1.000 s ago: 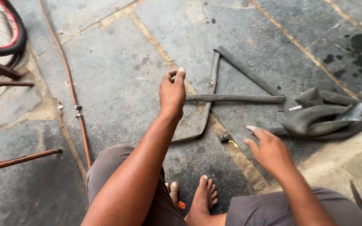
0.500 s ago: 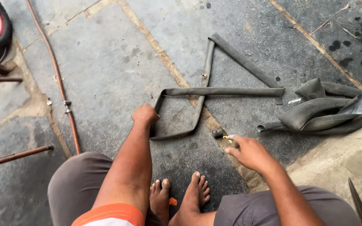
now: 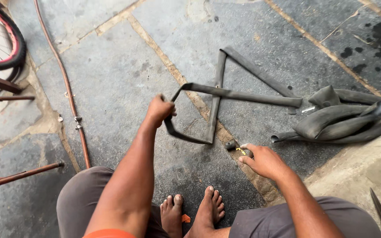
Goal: The person sits on a tiled floor and uses shears to cut a long strip of rubber, likely from a bicycle inner tube, into smaller pieces. The person then folds and manipulates the cut rubber pieces by hand.
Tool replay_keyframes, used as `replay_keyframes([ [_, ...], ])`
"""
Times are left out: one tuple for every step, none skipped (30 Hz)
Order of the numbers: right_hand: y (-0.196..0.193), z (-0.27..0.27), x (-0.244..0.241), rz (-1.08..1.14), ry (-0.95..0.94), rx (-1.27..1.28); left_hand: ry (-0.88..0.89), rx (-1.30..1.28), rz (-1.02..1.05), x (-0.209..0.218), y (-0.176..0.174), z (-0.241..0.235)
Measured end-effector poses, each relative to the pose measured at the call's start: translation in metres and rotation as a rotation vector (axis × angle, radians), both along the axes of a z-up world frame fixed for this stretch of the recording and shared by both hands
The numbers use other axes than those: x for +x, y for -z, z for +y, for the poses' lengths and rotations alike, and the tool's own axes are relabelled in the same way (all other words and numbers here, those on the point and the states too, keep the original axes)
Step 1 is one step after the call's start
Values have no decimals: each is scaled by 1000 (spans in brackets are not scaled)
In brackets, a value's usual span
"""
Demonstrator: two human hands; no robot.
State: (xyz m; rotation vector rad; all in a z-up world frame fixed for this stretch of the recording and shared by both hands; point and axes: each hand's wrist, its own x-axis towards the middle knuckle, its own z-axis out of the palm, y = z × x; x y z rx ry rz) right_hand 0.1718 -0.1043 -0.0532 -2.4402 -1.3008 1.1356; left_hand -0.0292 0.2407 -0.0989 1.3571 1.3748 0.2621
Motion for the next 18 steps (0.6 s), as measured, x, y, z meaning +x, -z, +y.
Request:
replay_keyframes([
  [3,-1,2,-22,-11,8,59,48,-59,8,-23,-2],
  [6,-2,4,-44,-21,16,118,97,-117,15,-49,-7],
  [9,-2,6,-82,9,14,178,145,-178,22,-76,-15],
  [13,-1,10,-120,38,13,260,195,-165,28,-106,-23],
  [17,-3,12,-156,69,7,343,241,-151,32,-138,-34],
  [20,-3,16,-78,198,11,424,288,-136,36,-168,-47],
  [23,-3,19,4,323,11,550,255,-94,36,-195,-63],
  [24,-4,22,88,446,12,675,221,-51,33,-216,-82],
  [23,-3,26,273,613,89,796,194,-5,31,-232,-100],
  [20,-3,30,462,776,168,979,310,-42,27,-239,-125],
  [17,-2,31,656,935,248,1163,425,-77,16,-238,-154],
  [13,-2,31,726,981,254,1305,577,-290,6,-232,-183],
  [10,-3,33,792,1026,258,1348,467,-116,-2,-222,-210],
  [9,-2,32,860,1070,263,1409,367,-19,-11,-207,-235],
  [12,-1,28,885,1069,241,1513,343,87,-17,-189,-256],
  [20,0,24,911,1069,220,1614,319,197,-24,-169,-275],
  [31,-4,21,935,1070,192,1693,435,181,-31,-147,-290],
  [45,-5,23,905,1045,207,1768,554,163,-35,-125,-297],
])
